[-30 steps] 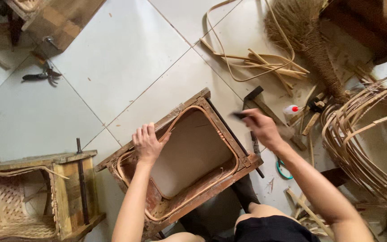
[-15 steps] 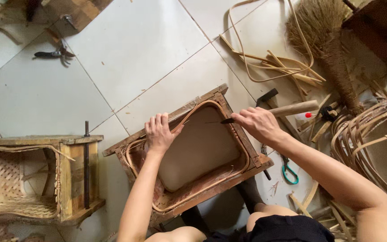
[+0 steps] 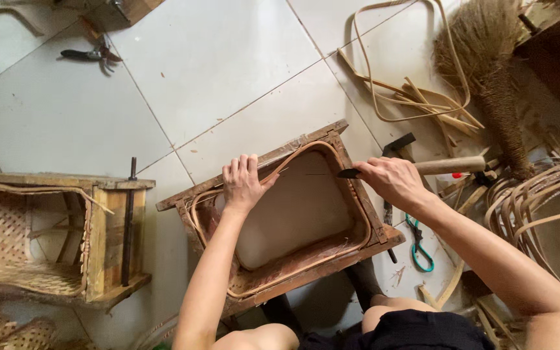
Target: The person assembles a rectangular basket by fitting a woven body into a wooden mold and securing the rim with a hammer. They adjust the frame, insert the woven piece, and tap the edges to lock it in place.
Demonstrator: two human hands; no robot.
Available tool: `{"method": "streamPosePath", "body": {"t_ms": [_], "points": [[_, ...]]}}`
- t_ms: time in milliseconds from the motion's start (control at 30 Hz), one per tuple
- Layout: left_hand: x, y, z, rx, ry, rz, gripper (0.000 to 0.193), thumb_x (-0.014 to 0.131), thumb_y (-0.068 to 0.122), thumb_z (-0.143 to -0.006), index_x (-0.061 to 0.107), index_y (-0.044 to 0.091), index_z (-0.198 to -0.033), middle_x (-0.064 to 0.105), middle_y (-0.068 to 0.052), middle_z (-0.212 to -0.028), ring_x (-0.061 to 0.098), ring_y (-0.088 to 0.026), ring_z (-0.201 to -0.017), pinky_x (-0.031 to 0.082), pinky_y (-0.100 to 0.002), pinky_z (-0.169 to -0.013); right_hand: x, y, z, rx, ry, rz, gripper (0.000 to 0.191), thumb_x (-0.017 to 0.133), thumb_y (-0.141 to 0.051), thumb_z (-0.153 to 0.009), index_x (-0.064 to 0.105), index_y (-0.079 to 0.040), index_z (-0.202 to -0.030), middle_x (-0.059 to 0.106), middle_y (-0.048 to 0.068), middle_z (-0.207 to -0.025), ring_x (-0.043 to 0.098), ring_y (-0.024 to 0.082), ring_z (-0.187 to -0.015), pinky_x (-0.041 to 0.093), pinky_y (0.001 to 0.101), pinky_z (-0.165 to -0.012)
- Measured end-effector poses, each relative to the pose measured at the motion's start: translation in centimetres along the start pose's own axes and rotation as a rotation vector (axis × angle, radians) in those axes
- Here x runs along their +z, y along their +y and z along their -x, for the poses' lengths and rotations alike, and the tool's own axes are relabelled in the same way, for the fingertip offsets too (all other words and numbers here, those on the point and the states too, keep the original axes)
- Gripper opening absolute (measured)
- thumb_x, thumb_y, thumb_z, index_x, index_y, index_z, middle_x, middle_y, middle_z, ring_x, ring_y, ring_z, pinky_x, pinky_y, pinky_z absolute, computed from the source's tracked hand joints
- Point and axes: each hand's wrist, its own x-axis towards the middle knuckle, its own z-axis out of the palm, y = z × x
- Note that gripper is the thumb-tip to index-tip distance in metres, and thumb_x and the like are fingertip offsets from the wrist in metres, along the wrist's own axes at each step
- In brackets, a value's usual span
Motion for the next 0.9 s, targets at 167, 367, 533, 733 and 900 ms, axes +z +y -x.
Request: {"method": "streamPosePath", "body": {"t_ms": [167,367,533,733,900], "points": [[0.5,-0.2,-0.2,-0.011,-0.038,0.042,0.072,0.059,0.076,-0.088,0.055,0.008,-0.113,0.053,-0.009,-0.101,0.052,-0.026,-0.093,0.041,-0.045,-0.082,0.7,0.5,0.3,0.004,-0.011,0.003,0.024,0.060,-0.032,-0.097,0.067,-0.022,-0.118,0.070,0.004,-0.081,0.071,0.026,-0.072,0.057,0.0400,-0.058],[0.9,-0.3,0.2,-0.015,-0.035,0.037,0.074,0.051,0.079,-0.092,0.054,0.009,-0.115,0.052,-0.008,-0.103,0.051,-0.026,-0.096,0.040,-0.045,-0.085,1.0,1.0,0.3,0.069,-0.066,-0.053,0.027,0.059,-0.037,-0.098,0.071,-0.021,-0.116,0.073,0.004,-0.089,0.071,0.027,-0.073,0.056,0.0396,-0.056],[1.1,-0.4,0.1,-0.022,-0.049,0.031,0.075,0.048,0.081,-0.091,0.054,0.010,-0.113,0.051,-0.008,-0.102,0.051,-0.026,-0.095,0.040,-0.045,-0.085,1.1,1.3,0.5,0.022,0.002,-0.083,0.028,0.060,-0.037,-0.097,0.072,-0.020,-0.116,0.074,0.005,-0.088,0.071,0.029,-0.075,0.056,0.0408,-0.059],[1.2,-0.4,0.1,-0.012,-0.034,0.011,0.076,0.049,0.081,-0.091,0.054,0.009,-0.114,0.051,-0.008,-0.103,0.050,-0.026,-0.094,0.040,-0.045,-0.085,1.5,1.5,0.7,0.043,0.001,-0.127,0.027,0.061,-0.037,-0.098,0.070,-0.017,-0.113,0.074,0.005,-0.091,0.071,0.030,-0.078,0.056,0.0420,-0.062],[1.1,-0.4,0.2,-0.012,-0.004,0.045,0.073,0.052,0.079,-0.092,0.054,0.009,-0.113,0.051,-0.009,-0.103,0.050,-0.027,-0.094,0.040,-0.045,-0.085,1.8,1.3,1.0,0.051,0.000,-0.144,0.028,0.060,-0.037,-0.097,0.070,-0.016,-0.113,0.074,0.007,-0.092,0.071,0.031,-0.078,0.056,0.0430,-0.062]]}}
